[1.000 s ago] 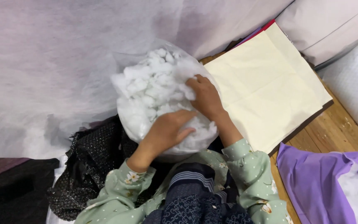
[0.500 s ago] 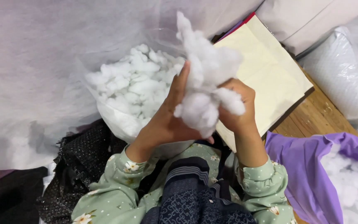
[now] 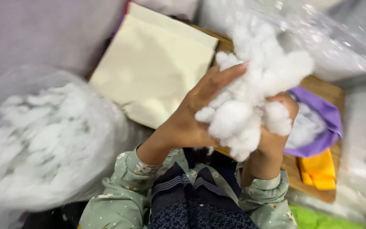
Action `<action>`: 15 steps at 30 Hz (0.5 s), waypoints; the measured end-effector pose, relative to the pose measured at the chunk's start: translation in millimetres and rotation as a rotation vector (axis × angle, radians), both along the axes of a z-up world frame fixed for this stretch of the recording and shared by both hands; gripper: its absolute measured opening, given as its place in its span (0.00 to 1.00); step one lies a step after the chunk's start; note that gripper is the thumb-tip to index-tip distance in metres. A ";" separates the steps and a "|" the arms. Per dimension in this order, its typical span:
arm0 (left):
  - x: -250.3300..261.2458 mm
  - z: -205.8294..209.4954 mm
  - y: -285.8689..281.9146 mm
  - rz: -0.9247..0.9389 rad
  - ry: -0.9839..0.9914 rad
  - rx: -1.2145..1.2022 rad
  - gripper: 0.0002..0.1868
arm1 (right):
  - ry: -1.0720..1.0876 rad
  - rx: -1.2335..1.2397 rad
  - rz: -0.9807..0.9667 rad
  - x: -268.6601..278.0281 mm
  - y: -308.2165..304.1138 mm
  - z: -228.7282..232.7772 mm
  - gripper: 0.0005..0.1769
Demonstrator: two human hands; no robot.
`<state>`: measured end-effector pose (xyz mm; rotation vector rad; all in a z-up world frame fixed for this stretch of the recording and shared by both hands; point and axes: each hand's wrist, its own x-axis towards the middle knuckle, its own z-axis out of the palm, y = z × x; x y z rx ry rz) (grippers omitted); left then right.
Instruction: Stuffing a purple pillowcase with white fiberfill material on a wooden workbench
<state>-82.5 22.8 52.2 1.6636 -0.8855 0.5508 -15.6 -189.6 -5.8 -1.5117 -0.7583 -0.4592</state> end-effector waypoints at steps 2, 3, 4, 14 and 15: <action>31.0 -4.3 -28.2 -0.091 -0.002 0.082 0.67 | -0.020 -0.013 -0.156 -0.8 -43.2 -1.6 0.14; 45.6 -7.3 -39.7 -0.099 -0.020 0.160 0.78 | -0.052 -0.031 -0.229 1.2 -60.3 -2.0 0.15; 58.1 -10.8 -49.6 -0.147 -0.023 0.155 0.78 | -0.052 -0.037 -0.278 -4.8 -75.5 -4.2 0.15; 122.2 -57.7 -94.3 -0.154 0.140 0.206 0.06 | -0.354 -0.600 -0.409 13.8 -127.1 -27.4 0.12; 120.7 -65.0 -88.9 -0.140 0.190 0.340 0.07 | -0.307 -0.684 -0.325 13.3 -127.6 -32.5 0.14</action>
